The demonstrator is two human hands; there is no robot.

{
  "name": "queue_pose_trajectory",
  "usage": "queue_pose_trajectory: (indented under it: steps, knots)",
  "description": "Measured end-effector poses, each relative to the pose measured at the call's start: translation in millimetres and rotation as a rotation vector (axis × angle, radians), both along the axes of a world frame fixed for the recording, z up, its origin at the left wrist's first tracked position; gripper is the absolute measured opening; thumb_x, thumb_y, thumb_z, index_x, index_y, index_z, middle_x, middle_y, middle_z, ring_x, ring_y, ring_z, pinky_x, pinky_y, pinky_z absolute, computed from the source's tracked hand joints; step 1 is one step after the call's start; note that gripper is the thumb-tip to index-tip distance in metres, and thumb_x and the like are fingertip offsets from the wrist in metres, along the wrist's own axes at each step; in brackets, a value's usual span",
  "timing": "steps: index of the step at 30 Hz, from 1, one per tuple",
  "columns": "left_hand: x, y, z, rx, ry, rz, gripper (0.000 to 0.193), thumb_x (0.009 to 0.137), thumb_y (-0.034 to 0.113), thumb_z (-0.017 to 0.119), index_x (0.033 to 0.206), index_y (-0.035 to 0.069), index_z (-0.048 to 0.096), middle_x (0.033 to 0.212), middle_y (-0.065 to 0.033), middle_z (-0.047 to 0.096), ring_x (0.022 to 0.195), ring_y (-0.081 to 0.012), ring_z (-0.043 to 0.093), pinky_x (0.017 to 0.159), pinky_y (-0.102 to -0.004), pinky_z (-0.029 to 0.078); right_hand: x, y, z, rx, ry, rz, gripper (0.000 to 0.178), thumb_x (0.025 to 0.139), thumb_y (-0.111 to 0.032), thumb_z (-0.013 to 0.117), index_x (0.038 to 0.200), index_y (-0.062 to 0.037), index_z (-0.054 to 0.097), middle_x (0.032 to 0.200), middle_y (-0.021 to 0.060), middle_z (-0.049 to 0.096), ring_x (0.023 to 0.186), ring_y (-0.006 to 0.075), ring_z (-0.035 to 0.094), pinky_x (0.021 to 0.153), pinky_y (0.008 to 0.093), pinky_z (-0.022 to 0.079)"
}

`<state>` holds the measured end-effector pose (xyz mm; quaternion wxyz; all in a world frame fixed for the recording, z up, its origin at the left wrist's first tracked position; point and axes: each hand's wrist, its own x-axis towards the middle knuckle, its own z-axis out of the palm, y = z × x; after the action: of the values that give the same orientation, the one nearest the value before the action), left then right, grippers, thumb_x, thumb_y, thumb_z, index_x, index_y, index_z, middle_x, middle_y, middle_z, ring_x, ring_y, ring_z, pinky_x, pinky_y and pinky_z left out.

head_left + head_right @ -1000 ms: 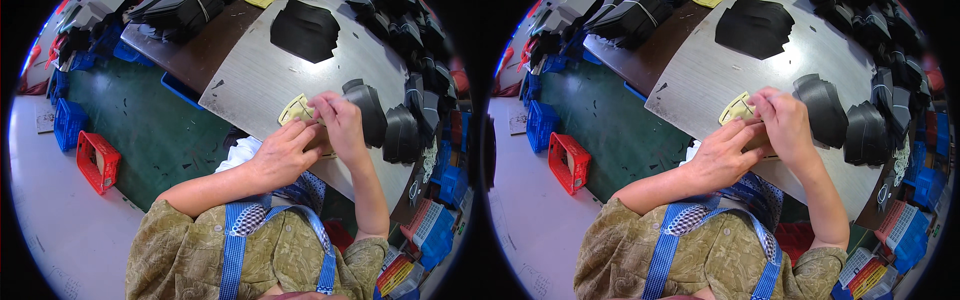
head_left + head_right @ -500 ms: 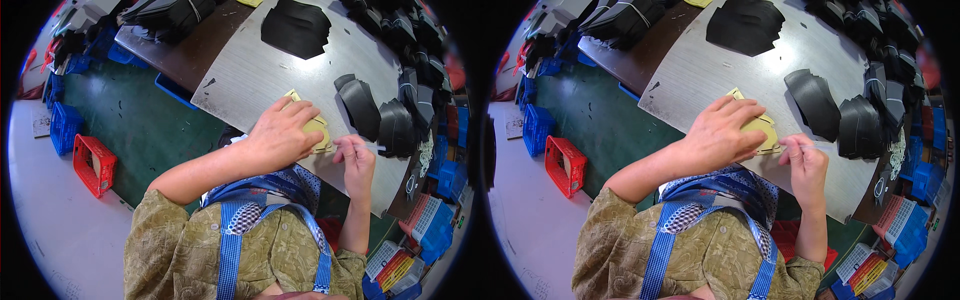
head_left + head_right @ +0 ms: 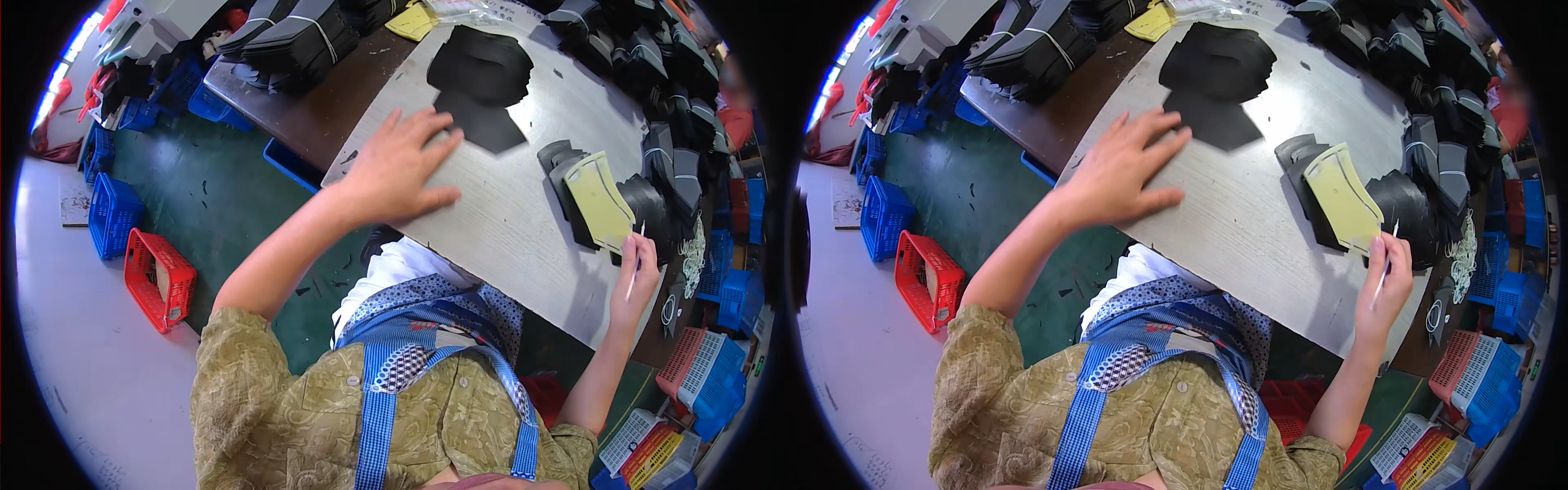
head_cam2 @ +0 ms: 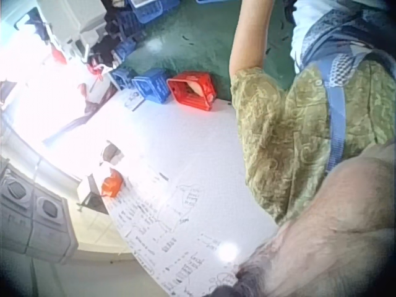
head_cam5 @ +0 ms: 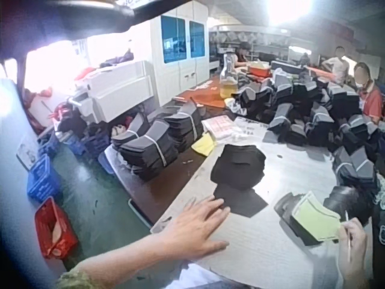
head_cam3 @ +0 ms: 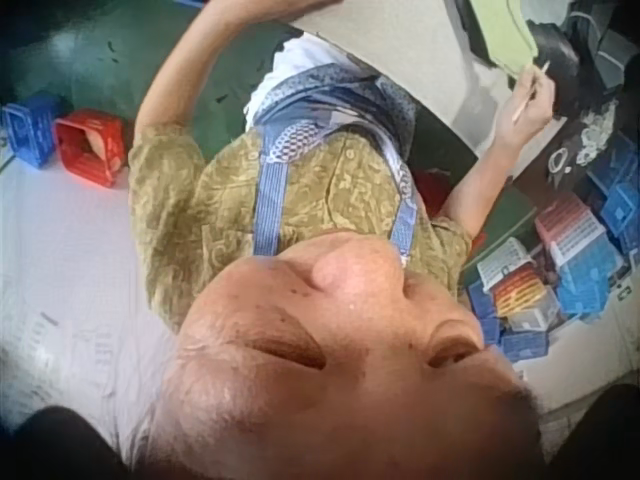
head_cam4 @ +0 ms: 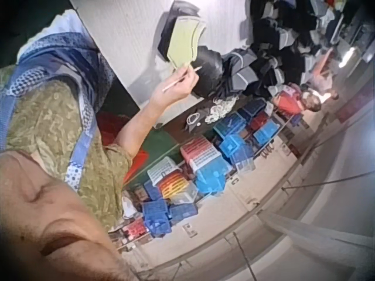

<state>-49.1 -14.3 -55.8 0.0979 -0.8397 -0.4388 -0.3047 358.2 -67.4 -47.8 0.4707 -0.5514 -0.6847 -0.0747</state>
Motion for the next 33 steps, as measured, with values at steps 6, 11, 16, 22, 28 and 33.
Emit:
queue_pose_trajectory:
  steps: [6, 11, 16, 22, 28, 33]
  knots:
    - [31, -75, -14, -0.109, -0.057, -0.157, 0.053, 0.085, 0.041, 0.084, 0.129, 0.016, 0.071, 0.143, -0.0116, 0.058, 0.145, -0.0339, 0.049, 0.124, -0.0659, 0.031, -47, -23, -15, -0.327, 0.436, 0.349, 0.011, 0.105, -0.008, 0.069, 0.109, 0.0019, 0.072, 0.091, -0.0041, 0.061, 0.075, 0.0047, 0.051, 0.069, 0.0224, 0.042]
    - [74, -73, -28, -0.018, -0.277, -0.319, 0.046, 0.085, 0.029, 0.084, 0.126, 0.012, 0.075, 0.143, -0.0167, 0.060, 0.137, -0.0357, 0.057, 0.117, -0.0546, 0.045, -95, -17, -25, -0.373, 0.332, 0.360, 0.013, 0.102, -0.009, 0.072, 0.109, 0.0027, 0.072, 0.089, 0.0009, 0.062, 0.076, 0.0091, 0.056, 0.069, 0.0269, 0.047]
    - [91, -74, -45, 0.040, -0.290, -0.201, 0.044, 0.087, 0.028, 0.082, 0.128, 0.012, 0.075, 0.142, -0.0163, 0.061, 0.136, -0.0350, 0.058, 0.113, -0.0525, 0.048, -103, -14, -20, -0.161, -0.177, 0.249, 0.021, 0.102, -0.013, 0.073, 0.115, 0.0033, 0.069, 0.088, 0.0067, 0.060, 0.080, 0.0119, 0.058, 0.070, 0.0296, 0.049]
    - [86, -75, -47, 0.057, -0.275, -0.160, 0.041, 0.086, 0.026, 0.081, 0.125, 0.013, 0.076, 0.142, -0.0153, 0.061, 0.135, -0.0345, 0.060, 0.113, -0.0526, 0.050, -116, -6, 7, -0.318, 0.354, 0.436, 0.028, 0.110, -0.024, 0.064, 0.121, 0.0017, 0.066, 0.096, 0.0033, 0.065, 0.085, 0.0083, 0.059, 0.072, 0.0253, 0.052]
    - [84, -72, -58, 0.081, -0.224, -0.194, 0.037, 0.083, 0.025, 0.081, 0.118, 0.012, 0.078, 0.138, -0.0152, 0.062, 0.131, -0.0343, 0.062, 0.113, -0.0525, 0.050, -173, 32, 12, -0.316, 0.010, 0.721, 0.020, 0.108, -0.017, 0.063, 0.103, -0.0016, 0.075, 0.096, 0.0114, 0.075, 0.086, 0.0221, 0.070, 0.077, 0.0353, 0.055]
    - [90, -71, -46, 0.134, -0.221, -0.169, 0.027, 0.086, 0.021, 0.076, 0.111, 0.011, 0.078, 0.132, -0.0149, 0.063, 0.129, -0.0332, 0.062, 0.112, -0.0480, 0.050, -174, 58, 25, -0.236, -0.126, 0.486, 0.024, 0.106, -0.022, 0.062, 0.099, -0.0025, 0.075, 0.086, 0.0135, 0.072, 0.084, 0.0313, 0.070, 0.078, 0.0424, 0.054]
